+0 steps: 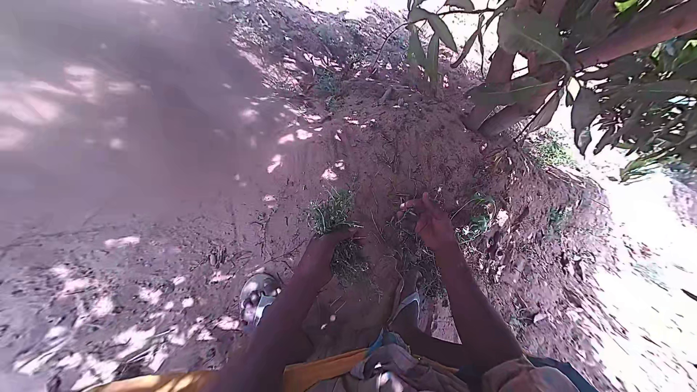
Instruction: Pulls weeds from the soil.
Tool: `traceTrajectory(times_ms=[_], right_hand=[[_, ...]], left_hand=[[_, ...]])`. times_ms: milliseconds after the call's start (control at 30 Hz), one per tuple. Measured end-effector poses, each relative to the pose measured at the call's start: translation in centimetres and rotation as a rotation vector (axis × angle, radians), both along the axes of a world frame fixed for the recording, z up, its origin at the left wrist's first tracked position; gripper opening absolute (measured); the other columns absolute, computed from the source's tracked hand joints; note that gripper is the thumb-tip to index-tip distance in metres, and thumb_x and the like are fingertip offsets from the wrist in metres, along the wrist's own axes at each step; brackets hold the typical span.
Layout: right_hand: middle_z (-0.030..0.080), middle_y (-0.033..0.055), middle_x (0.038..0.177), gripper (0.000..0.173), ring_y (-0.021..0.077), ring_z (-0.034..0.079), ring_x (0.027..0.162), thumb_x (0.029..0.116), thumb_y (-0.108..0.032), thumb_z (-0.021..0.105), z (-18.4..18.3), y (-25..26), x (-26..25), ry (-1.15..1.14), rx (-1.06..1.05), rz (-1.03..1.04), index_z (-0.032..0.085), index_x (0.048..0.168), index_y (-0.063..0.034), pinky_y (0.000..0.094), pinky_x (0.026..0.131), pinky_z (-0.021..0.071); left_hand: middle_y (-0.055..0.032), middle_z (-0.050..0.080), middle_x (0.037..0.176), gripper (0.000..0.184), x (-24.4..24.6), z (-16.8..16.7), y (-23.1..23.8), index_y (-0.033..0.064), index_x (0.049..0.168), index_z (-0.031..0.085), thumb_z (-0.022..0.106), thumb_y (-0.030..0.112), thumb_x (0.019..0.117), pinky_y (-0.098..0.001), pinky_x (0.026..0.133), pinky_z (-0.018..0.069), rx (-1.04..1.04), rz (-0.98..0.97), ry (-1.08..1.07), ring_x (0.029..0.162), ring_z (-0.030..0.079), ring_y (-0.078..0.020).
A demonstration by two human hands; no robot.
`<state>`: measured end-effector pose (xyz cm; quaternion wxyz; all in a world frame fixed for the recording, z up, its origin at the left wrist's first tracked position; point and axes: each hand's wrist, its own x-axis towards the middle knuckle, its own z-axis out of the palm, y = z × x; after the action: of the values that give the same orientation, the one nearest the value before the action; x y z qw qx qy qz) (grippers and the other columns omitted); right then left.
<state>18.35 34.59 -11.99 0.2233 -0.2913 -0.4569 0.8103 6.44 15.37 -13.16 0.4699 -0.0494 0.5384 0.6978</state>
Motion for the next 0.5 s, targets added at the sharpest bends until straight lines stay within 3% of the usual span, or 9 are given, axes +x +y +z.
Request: traceTrajectory(times_ms=[100,200,300,433,500], right_hand=[[0.075,0.0098,0.087,0.048,0.0211,0.074,0.081,0.1105,-0.019,0.021,-0.5,-2.4,-1.1,0.002,-0.004,0.092,0.063,0.093,-0.0036,0.0337,0.074,0.0616],[0.075,0.009,0.092,0.046,0.0194,0.073,0.089,0.1088,-0.016,0.021,-1.2,-4.1,-1.6,0.038,0.068,0.183,0.064,0.096,-0.0029,0.034,0.083,0.0603],[0.076,0.0078,0.086,0.046,0.0172,0.075,0.087,0.108,-0.01,0.024,-1.3,-5.3,-1.9,0.052,0.108,0.215,0.065,0.09,-0.0025,0.0316,0.085,0.0604],[0.076,0.0028,0.082,0.046,0.0123,0.074,0.087,0.1053,-0.006,0.027,-1.7,-5.8,-1.8,0.058,0.163,0.302,0.067,0.083,-0.0067,0.0277,0.086,0.0589],[0.076,0.0006,0.08,0.048,0.0095,0.074,0.084,0.1047,-0.006,0.028,-1.9,-5.7,-1.6,0.061,0.173,0.351,0.069,0.081,-0.0088,0.0257,0.084,0.0587]], left_hand=[[-0.0119,0.075,0.092,0.02,0.1,0.1,-0.1,-0.0025,0.11,0.061,0.043,0.006,0.1068,-0.0311,0.075,0.06,0.02,-0.085,-0.063,0.083,0.074,-0.0199],[-0.0143,0.075,0.096,0.022,0.1,0.2,-0.2,-0.0017,0.115,0.059,0.041,0.009,0.1076,-0.033,0.077,0.0605,0.039,-0.104,-0.13,0.085,0.074,-0.0223],[-0.0126,0.073,0.091,0.02,0.0,0.4,-0.3,-0.0009,0.11,0.061,0.043,0.007,0.1065,-0.032,0.074,0.0605,0.034,-0.011,-0.121,0.082,0.073,-0.0208],[-0.0071,0.068,0.091,0.009,0.0,0.4,-0.5,0.0017,0.109,0.06,0.056,0.003,0.1004,-0.0296,0.073,0.0568,-0.092,0.049,-0.007,0.082,0.067,-0.0139],[-0.006,0.068,0.088,0.007,-0.2,0.3,-0.6,0.0021,0.105,0.06,0.055,0.001,0.1001,-0.0282,0.072,0.0572,-0.087,0.065,0.018,0.08,0.068,-0.0124]])
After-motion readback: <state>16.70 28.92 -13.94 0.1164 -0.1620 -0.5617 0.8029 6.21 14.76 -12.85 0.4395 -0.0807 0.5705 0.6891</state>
